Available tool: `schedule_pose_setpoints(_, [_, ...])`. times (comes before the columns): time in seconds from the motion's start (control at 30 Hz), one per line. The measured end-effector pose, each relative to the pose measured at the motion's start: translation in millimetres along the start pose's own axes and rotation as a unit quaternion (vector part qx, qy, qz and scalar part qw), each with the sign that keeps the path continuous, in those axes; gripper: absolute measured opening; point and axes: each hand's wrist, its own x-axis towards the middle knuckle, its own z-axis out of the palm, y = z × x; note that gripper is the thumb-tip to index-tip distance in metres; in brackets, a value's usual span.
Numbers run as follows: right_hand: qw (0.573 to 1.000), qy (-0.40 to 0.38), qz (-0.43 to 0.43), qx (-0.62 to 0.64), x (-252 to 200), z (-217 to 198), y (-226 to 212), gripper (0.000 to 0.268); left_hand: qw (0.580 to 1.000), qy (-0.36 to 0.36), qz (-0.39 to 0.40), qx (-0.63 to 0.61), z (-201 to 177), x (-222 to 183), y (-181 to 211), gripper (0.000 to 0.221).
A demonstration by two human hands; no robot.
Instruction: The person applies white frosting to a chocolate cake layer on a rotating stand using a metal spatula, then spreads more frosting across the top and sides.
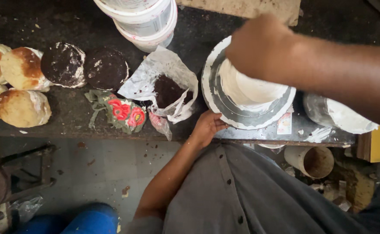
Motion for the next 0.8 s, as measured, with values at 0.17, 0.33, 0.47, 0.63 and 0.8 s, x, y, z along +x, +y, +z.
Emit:
schedule_pose_setpoints(0.17, [0.996,-0.016,-0.070,-0.057,-19,4,-23,0.013,0.998,0.013,0.040,-0.040,-1,0,2,0.031])
schedule_pose_setpoints(0.33, [0.997,-0.045,-0.017,-0.052,-21,-3,-21,0.015,0.999,0.007,-0.011,0.050,7,-3,14,0.031])
schedule_pose_setpoints(0.47, [0.994,0.010,-0.084,-0.076,-33,9,-33,0.011,0.997,0.028,0.046,0.046,11,-4,25,0.032])
schedule_pose_setpoints(0.63, [0.999,-0.018,-0.002,-0.037,-24,2,-24,0.011,0.997,0.056,-0.005,0.058,17,-8,22,0.029])
schedule_pose_setpoints(0.8, [0.996,-0.004,-0.079,-0.048,-36,8,-31,0.013,0.998,0.042,0.054,0.010,5,5,4,0.027])
